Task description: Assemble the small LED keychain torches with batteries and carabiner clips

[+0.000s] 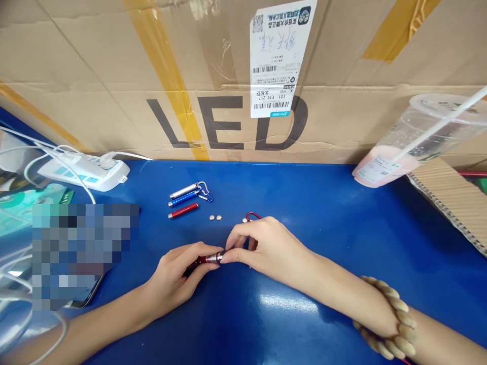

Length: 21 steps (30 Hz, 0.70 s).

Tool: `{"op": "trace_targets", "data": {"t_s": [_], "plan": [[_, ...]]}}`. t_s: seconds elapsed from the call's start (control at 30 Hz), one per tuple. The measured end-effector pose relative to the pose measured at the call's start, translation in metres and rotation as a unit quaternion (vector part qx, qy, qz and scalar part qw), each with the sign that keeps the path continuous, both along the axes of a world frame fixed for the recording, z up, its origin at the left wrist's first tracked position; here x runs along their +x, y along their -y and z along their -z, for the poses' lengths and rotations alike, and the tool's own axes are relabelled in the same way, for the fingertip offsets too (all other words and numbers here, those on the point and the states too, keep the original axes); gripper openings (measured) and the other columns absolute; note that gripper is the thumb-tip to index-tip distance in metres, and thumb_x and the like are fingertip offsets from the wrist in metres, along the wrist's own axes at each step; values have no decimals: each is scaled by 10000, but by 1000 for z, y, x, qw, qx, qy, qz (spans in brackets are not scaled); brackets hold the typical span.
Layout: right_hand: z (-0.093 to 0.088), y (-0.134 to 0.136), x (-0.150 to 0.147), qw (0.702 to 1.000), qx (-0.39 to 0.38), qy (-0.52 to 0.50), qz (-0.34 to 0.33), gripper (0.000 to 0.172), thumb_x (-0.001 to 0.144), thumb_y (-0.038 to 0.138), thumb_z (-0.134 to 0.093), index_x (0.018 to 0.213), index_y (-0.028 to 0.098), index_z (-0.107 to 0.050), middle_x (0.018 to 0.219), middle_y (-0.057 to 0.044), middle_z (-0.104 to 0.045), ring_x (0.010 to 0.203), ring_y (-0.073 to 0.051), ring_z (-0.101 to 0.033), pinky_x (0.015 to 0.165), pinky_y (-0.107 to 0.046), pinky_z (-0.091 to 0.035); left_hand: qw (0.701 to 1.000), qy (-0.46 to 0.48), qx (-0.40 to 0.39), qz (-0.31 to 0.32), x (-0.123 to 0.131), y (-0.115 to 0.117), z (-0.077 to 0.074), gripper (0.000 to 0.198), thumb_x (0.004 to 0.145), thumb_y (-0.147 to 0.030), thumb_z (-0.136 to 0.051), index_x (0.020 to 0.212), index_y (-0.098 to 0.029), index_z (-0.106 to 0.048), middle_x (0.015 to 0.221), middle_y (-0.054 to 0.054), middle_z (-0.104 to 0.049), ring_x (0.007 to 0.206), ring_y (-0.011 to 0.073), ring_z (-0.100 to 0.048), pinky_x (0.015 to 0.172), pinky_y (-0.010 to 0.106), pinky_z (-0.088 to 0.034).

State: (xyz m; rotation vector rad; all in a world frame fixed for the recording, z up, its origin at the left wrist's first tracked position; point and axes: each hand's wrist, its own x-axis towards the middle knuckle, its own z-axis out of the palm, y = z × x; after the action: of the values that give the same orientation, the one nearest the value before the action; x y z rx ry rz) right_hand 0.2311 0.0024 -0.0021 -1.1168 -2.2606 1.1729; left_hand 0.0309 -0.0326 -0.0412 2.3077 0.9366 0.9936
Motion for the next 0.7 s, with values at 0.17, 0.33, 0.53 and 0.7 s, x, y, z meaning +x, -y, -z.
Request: {"op": "trace_targets", "data": {"t_s": [0.17,0.33,0.53,0.7], "plan": [[7,10,1,943,304,93,-101,336,927,151,-355,706,155,-608,645,-21,-613,533,-118,-565,453,-239,-334,1000,-15,11,13,0,2,2,96,912,-126,-446,971,-134,-521,713,40,-646,553,122,-573,525,212,-462],[12,21,-11,977,205,11,-48,318,896,129,-350,657,160,-557,594,-13,-581,524,-115,-535,476,-227,-364,994,-44,102,6,-2,2,6,147,917,-111,-421,1034,-118,-511,639,29,-603,509,126,-521,476,225,-436],[6,22,-15,952,-302,-51,7,349,888,384,-418,602,184,-438,383,69,-419,298,-68,-409,327,-166,-333,984,-77,159,11,-2,0,6,155,908,-68,-409,975,-140,-528,689,44,-646,532,131,-577,509,234,-477],[5,17,-13,942,-328,-67,16,363,850,459,-485,629,171,-492,417,69,-432,337,-59,-422,340,-154,-377,996,-32,76,16,-1,0,2,112,911,-96,-449,975,-145,-527,730,41,-665,601,131,-612,565,222,-497]]}}
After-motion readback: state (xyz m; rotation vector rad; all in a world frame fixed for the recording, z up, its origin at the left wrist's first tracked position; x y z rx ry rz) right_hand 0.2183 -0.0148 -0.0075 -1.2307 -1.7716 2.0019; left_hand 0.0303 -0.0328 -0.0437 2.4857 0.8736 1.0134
